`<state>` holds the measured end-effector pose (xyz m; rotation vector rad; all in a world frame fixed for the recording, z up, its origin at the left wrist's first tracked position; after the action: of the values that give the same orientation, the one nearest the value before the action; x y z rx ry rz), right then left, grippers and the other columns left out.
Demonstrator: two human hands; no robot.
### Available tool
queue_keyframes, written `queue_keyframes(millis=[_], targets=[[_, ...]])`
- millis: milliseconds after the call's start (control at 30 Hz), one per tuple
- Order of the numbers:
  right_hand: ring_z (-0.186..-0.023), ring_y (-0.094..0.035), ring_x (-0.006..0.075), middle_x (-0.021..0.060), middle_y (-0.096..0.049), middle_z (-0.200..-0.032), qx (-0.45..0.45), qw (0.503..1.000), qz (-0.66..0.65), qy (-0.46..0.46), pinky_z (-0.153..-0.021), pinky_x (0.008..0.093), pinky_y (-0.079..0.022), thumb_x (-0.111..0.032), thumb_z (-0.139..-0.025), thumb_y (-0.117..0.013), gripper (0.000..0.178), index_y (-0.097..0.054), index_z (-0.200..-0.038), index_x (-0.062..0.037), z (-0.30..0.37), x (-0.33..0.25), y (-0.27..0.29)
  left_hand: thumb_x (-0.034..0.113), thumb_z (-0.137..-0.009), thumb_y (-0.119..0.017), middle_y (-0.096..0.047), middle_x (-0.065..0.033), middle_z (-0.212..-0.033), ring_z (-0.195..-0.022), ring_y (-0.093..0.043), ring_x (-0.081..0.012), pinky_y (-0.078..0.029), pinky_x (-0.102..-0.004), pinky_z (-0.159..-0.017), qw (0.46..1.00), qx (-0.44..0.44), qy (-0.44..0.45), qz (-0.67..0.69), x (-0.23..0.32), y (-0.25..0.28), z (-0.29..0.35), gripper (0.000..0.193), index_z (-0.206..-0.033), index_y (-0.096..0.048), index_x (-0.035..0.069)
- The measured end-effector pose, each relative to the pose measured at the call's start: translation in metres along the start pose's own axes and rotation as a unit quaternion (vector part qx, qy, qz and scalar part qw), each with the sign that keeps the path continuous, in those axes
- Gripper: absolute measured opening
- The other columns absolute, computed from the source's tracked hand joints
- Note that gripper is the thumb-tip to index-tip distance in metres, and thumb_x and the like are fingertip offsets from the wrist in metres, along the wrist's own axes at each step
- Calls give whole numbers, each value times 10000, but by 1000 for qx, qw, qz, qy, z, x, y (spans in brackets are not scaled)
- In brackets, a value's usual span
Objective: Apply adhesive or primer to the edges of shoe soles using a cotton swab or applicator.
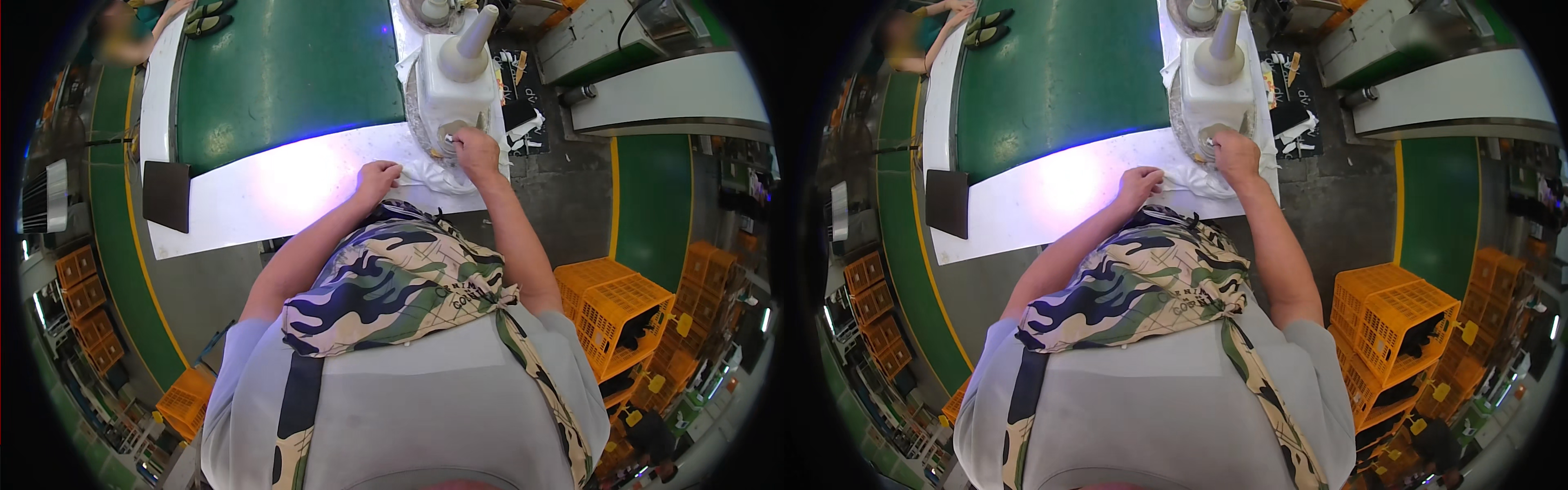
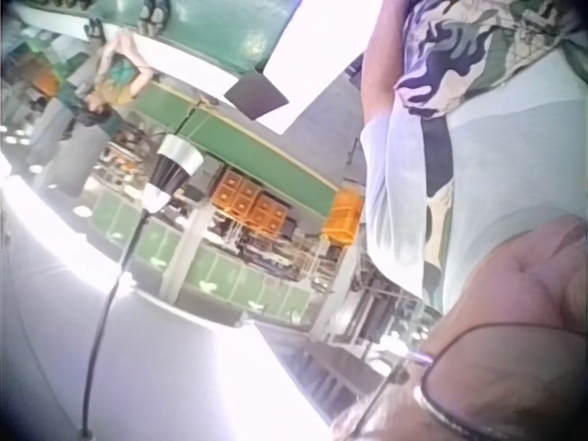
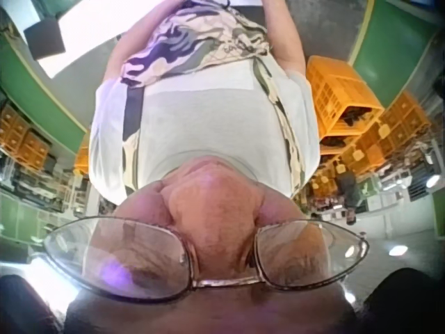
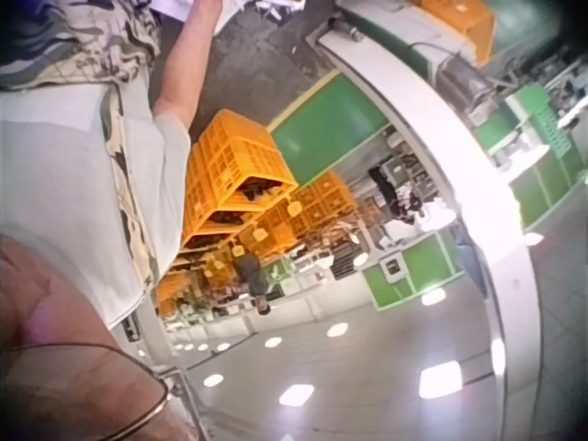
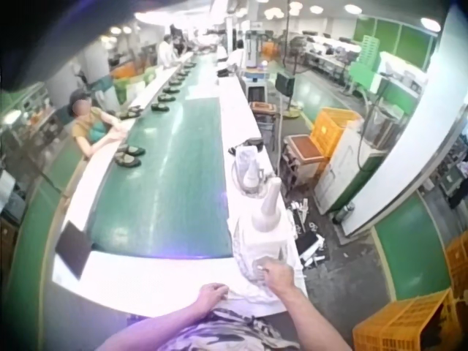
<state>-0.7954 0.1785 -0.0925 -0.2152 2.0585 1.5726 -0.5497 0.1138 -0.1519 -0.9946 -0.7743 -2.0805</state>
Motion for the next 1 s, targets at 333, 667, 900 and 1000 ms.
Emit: queue_keyframes(millis=[333, 667, 900, 1000], targets=[[-793, -654, 355, 125, -669, -835, -28, 999, -20, 21, -680, 469, -517, -139, -806, -628, 66, -673, -815, -91, -5, 4, 14, 283, -855, -690, -695, -71, -699, -555, -639, -153, -505, -288, -543, 996, -21, 85, -26, 15, -51, -49, 287, -769, -728, 12], [-763, -649, 340, 118, -658, -810, -47, 998, -27, 41, -664, 443, -514, -106, -773, -677, 48, -668, -816, -84, -7, 11, 5, 327, -833, -673, -657, -53, -565, -531, -640, -178, -507, -324, -580, 994, -17, 81, -72, 8, -68, -72, 360, -592, -700, 61], [-755, -647, 344, 117, -656, -803, -49, 996, -47, 52, -657, 448, -513, -106, -762, -689, 52, -667, -805, -88, -9, 5, 8, 206, -809, -671, -644, -70, -568, -497, -604, -163, -483, -307, -530, 997, 8, 71, -13, 14, -67, -67, 290, -585, -674, 21], [-744, -647, 347, 116, -655, -797, -43, 995, -68, 64, -649, 448, -513, -104, -765, -687, 44, -667, -800, -87, -9, 5, 5, 207, -810, -657, -638, -74, -558, -498, -604, -165, -473, -306, -524, 995, 33, 85, 32, 21, -63, -63, 303, -571, -665, 21]])
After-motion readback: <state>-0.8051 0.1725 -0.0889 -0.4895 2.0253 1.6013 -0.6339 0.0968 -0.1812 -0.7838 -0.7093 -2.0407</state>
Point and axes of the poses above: each hand's wrist, its own z-axis away from the middle knuckle, its own y-axis out of the back of the hand, x = y × z, the point moved 2 cm from there along -z, towards the middle knuckle
